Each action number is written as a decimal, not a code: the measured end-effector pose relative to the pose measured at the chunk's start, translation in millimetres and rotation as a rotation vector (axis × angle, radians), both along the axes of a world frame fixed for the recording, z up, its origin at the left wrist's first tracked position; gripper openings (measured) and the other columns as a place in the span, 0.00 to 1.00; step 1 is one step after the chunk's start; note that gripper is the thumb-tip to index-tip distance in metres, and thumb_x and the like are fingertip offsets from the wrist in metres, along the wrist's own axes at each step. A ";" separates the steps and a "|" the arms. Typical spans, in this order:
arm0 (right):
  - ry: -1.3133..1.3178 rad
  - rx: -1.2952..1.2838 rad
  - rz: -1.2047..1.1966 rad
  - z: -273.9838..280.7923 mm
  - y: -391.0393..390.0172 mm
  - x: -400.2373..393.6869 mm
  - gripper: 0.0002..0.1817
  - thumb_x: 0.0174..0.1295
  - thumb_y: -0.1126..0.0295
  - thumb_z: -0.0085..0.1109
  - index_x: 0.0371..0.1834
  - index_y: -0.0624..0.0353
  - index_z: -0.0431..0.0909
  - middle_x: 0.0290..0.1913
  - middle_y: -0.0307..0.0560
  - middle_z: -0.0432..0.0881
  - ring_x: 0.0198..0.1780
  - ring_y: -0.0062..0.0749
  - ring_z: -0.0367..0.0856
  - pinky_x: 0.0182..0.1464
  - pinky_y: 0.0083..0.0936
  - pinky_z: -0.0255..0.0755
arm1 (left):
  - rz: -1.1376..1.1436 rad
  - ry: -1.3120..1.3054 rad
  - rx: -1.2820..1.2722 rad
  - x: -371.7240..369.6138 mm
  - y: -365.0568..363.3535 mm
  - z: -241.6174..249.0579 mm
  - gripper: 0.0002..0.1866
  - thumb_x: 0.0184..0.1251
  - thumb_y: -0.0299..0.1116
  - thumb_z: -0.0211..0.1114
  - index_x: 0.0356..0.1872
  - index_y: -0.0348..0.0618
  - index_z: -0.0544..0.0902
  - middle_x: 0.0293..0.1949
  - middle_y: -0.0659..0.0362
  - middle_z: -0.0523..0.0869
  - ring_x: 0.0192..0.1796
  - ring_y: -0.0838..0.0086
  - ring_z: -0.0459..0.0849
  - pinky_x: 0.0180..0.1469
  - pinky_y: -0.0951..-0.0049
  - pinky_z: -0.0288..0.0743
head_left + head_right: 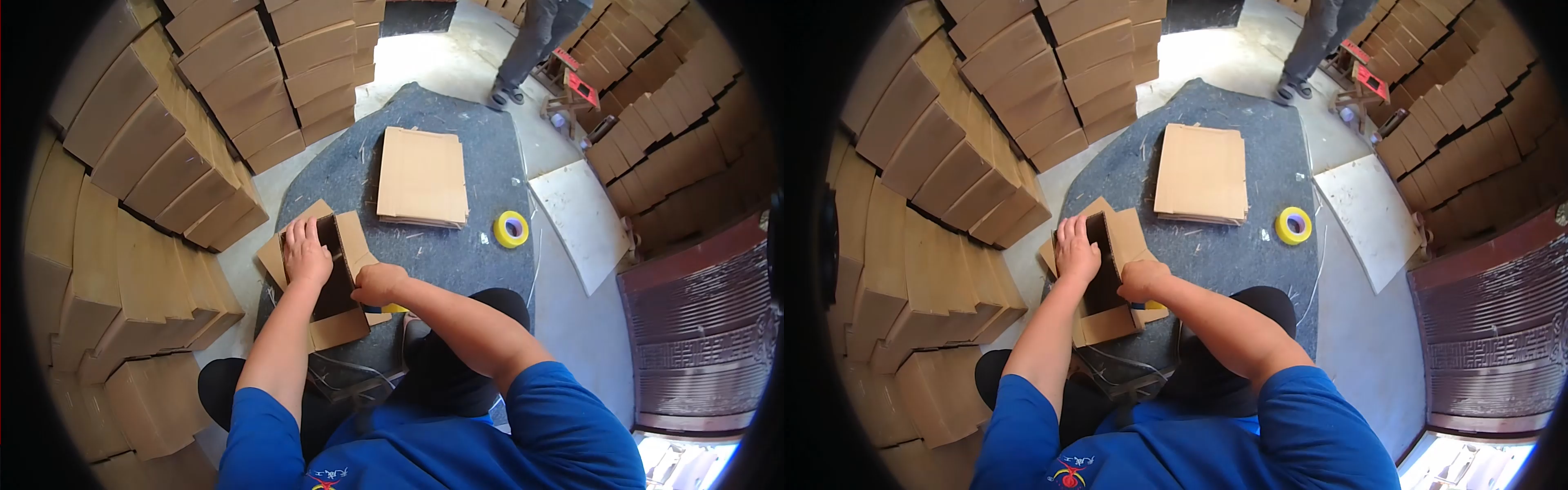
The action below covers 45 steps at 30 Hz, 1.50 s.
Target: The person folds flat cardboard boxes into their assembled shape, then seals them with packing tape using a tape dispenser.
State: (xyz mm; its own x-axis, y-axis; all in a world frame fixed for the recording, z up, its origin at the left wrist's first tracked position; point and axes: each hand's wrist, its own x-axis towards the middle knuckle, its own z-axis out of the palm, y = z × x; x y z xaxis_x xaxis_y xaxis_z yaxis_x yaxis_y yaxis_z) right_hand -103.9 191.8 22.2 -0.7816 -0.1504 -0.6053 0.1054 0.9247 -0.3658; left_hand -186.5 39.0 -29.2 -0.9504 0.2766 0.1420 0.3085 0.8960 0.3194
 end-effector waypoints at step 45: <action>0.145 0.142 0.019 4.5 -34.1 9.7 0.38 0.57 0.44 0.61 0.61 0.63 0.69 0.49 0.57 0.87 0.51 0.44 0.87 0.54 0.34 0.78 | 0.037 -0.077 0.440 59.8 -18.3 -59.1 0.40 0.64 0.44 0.68 0.73 0.39 0.63 0.76 0.43 0.59 0.78 0.48 0.54 0.79 0.55 0.49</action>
State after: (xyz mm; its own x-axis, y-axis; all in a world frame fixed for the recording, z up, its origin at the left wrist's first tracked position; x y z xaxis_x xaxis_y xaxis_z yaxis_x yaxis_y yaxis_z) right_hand -94.2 157.7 26.7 -0.8600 -0.0865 -0.5029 0.0436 0.9695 -0.2413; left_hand -126.7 20.6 -88.3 -0.9709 0.1715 0.1673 0.2395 0.6794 0.6936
